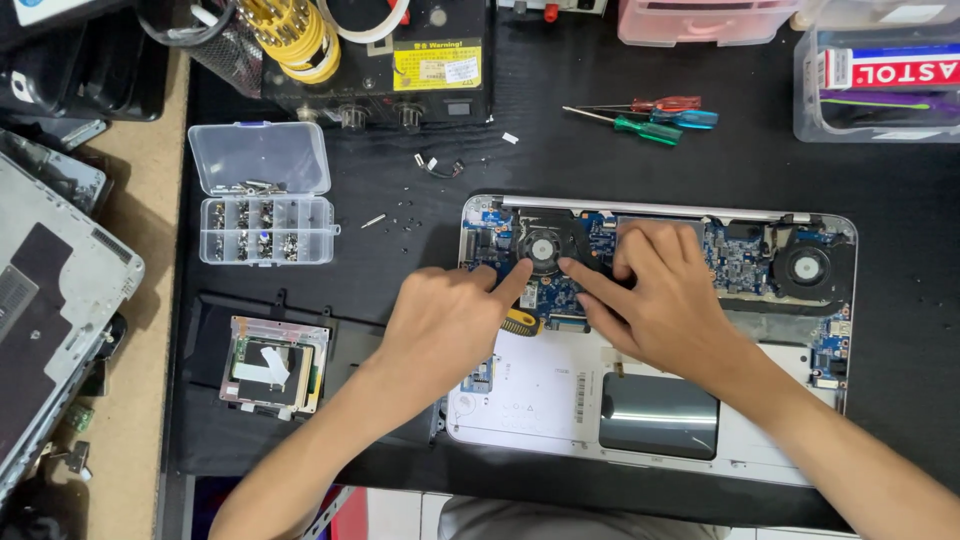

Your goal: Disassembling a laptop by removing screws and internal parts using a screwdriver on a repair bench.

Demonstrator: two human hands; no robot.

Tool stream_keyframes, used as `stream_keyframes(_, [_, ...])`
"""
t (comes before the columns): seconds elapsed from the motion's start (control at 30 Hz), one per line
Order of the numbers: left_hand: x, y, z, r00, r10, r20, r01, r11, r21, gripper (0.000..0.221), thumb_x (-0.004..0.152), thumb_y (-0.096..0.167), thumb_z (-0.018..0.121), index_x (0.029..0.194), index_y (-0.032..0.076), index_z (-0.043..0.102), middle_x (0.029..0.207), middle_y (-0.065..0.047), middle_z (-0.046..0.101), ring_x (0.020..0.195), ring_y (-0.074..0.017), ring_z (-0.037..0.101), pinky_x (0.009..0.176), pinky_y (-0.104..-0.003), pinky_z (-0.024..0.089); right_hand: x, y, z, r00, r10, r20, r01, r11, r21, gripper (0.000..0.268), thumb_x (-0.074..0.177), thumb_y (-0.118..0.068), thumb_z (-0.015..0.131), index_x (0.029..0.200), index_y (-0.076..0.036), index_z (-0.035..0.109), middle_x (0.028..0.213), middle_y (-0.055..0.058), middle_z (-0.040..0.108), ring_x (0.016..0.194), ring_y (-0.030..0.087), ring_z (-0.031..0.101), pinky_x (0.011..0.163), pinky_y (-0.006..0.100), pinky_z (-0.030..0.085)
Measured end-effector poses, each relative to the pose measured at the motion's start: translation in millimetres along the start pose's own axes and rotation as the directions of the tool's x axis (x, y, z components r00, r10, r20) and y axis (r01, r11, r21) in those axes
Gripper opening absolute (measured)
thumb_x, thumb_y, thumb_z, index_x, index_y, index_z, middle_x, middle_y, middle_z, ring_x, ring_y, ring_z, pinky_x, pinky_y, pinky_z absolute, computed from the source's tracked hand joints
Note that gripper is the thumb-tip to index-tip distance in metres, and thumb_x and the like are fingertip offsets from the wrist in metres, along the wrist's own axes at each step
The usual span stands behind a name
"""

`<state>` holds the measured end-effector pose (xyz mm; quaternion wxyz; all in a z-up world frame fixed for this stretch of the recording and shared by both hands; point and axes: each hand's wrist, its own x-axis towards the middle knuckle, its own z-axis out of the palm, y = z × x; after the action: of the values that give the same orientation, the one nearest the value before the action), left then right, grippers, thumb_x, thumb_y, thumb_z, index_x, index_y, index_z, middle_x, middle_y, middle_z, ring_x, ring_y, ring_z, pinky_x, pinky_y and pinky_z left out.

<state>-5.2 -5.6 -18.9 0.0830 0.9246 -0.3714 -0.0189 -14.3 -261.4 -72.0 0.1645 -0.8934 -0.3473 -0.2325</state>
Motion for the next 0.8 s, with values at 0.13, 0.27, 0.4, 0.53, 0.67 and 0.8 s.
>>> stream_keyframes(0.13, [1, 0, 7, 0.999, -0.013, -0.042, 0.013, 1.000, 0.005, 0.041, 0.085, 0.003, 0.065, 0.122, 0.014, 0.077, 0.062, -0.005, 0.068, 0.043, -0.0154, 0.056, 0.044, -0.025, 0.041, 0, 1, 0, 1.000, -0.002, 0.005, 0.003, 1.000, -0.028, 0.024, 0.100, -0.030, 0.057, 0.111, -0.022, 0.077, 0.086, 0.002, 0.036, 0.112, 0.032, 0.053, 0.092, 0.045, 0.038])
stream_keyframes(0.27, [0, 1, 9, 0.999, -0.030, -0.017, 0.030, 1.000, 0.001, 0.041, 0.084, 0.004, 0.064, 0.123, 0.011, 0.076, 0.059, -0.004, 0.067, 0.041, -0.0142, 0.055, 0.043, -0.025, 0.039, 1, 0, -1, 1.000, -0.007, 0.024, 0.008, 1.000, -0.018, 0.023, 0.100, -0.030, 0.059, 0.106, -0.020, 0.078, 0.085, 0.002, 0.037, 0.113, 0.032, 0.053, 0.091, 0.046, 0.037])
stream_keyframes(0.4, [2, 0, -12, 0.996, -0.043, 0.073, 0.055, 0.983, -0.173, 0.050, 0.077, -0.003, 0.063, 0.126, 0.004, 0.073, 0.065, -0.013, 0.072, 0.047, -0.0242, 0.063, 0.045, -0.032, 0.046, -2, 3, 2, 1.000, -0.003, 0.027, 0.004, 1.000, -0.020, 0.025, 0.100, -0.034, 0.058, 0.111, -0.022, 0.077, 0.086, 0.002, 0.037, 0.113, 0.032, 0.053, 0.092, 0.045, 0.037])
stream_keyframes(0.53, [5, 4, -27, 0.999, -0.025, 0.044, 0.038, 0.945, -0.325, 0.047, 0.077, -0.004, 0.062, 0.123, 0.001, 0.073, 0.072, -0.017, 0.073, 0.053, -0.0291, 0.067, 0.049, -0.037, 0.050, -4, 2, 3, 1.000, -0.005, 0.007, 0.005, 1.000, -0.008, 0.029, 0.099, -0.035, 0.058, 0.117, -0.020, 0.075, 0.086, 0.001, 0.036, 0.112, 0.032, 0.053, 0.091, 0.046, 0.037])
stream_keyframes(0.67, [1, 16, -44, 0.998, 0.004, -0.058, -0.028, 0.903, -0.428, 0.046, 0.077, -0.006, 0.062, 0.121, -0.002, 0.073, 0.077, -0.021, 0.073, 0.058, -0.0342, 0.069, 0.051, -0.040, 0.053, -6, 3, 3, 1.000, 0.007, -0.016, -0.007, 1.000, -0.017, 0.035, 0.099, -0.038, 0.056, 0.122, -0.019, 0.074, 0.085, 0.002, 0.036, 0.106, 0.031, 0.052, 0.089, 0.046, 0.036])
stream_keyframes(0.8, [-12, 0, -82, 0.934, -0.075, -0.350, -0.131, 0.839, -0.528, 0.046, 0.076, -0.013, 0.064, 0.118, 0.003, 0.074, 0.090, -0.023, 0.075, 0.076, -0.0407, 0.074, 0.064, -0.043, 0.060, -7, 2, 4, 0.999, 0.012, -0.036, -0.013, 0.999, -0.029, 0.031, 0.100, -0.036, 0.057, 0.117, -0.018, 0.075, 0.084, 0.001, 0.037, 0.104, 0.031, 0.052, 0.089, 0.045, 0.036])
